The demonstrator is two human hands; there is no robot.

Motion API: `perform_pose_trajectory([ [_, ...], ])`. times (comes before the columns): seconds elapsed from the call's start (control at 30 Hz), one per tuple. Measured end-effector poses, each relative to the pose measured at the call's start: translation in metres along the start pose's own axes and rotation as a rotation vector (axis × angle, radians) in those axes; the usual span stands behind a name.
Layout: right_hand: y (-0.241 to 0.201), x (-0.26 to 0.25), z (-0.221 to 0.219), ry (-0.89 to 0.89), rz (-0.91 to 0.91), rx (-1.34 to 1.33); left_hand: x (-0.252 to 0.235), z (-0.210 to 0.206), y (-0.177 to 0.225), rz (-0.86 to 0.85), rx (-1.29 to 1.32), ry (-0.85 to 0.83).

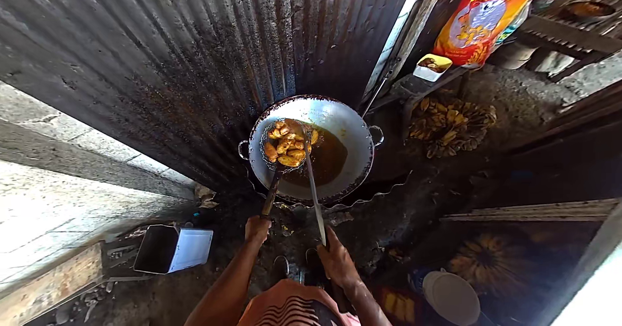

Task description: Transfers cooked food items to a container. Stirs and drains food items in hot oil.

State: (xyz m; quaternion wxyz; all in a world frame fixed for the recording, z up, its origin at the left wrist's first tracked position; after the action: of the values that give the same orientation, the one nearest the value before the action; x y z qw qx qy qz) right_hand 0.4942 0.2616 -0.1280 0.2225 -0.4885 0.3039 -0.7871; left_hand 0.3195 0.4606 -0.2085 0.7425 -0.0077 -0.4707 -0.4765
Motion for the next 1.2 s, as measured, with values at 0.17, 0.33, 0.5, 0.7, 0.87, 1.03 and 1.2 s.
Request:
perform_pose_trajectory([
  [0.17,0.013,-0.041,0.024,0.125,-0.063,-0.098,0.003,-0.011,-0.005,-0.006,0.023,0.046],
  [0.33,0.022,-0.097,0.032,0.115,-0.093,-0.356,0.004,-0.024,-0.011,-0.028,0.065,0.108],
  [0.5,0.029,-0.129,0.017,-0.108,-0.083,-0.924,0.004,-0.034,-0.014,-0.036,0.094,0.152],
  [0.7,0.032,-0.154,-0.009,-0.359,-0.080,-1.126,0.005,-0.039,-0.017,-0.028,0.155,0.172],
  [0.87,0.029,-0.147,-0.023,-0.437,-0.043,-0.940,0.004,-0.039,-0.019,-0.018,0.166,0.166],
  [1.03,0.041,-0.099,-0.027,-0.530,-0.102,-0.891,0.004,-0.037,-0.020,-0.023,0.183,0.155],
  [1.2,0.056,-0.030,-0.016,-0.633,-0.147,-1.103,0.004,-0.035,-0.019,-0.031,0.184,0.133],
])
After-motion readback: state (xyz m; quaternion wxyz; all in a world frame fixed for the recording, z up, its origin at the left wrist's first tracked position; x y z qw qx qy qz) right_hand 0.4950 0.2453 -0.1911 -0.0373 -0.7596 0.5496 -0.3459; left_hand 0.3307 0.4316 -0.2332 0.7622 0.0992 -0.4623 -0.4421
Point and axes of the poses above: each hand's wrist, its own x-axis away from the middle knuckle, its own z-axis out of the back of the hand, y = z × x, the point moved 2 cm from there along -x, towards the middle knuckle, and after that the axes turned 4 degrees about y, right-handed, at the moved point
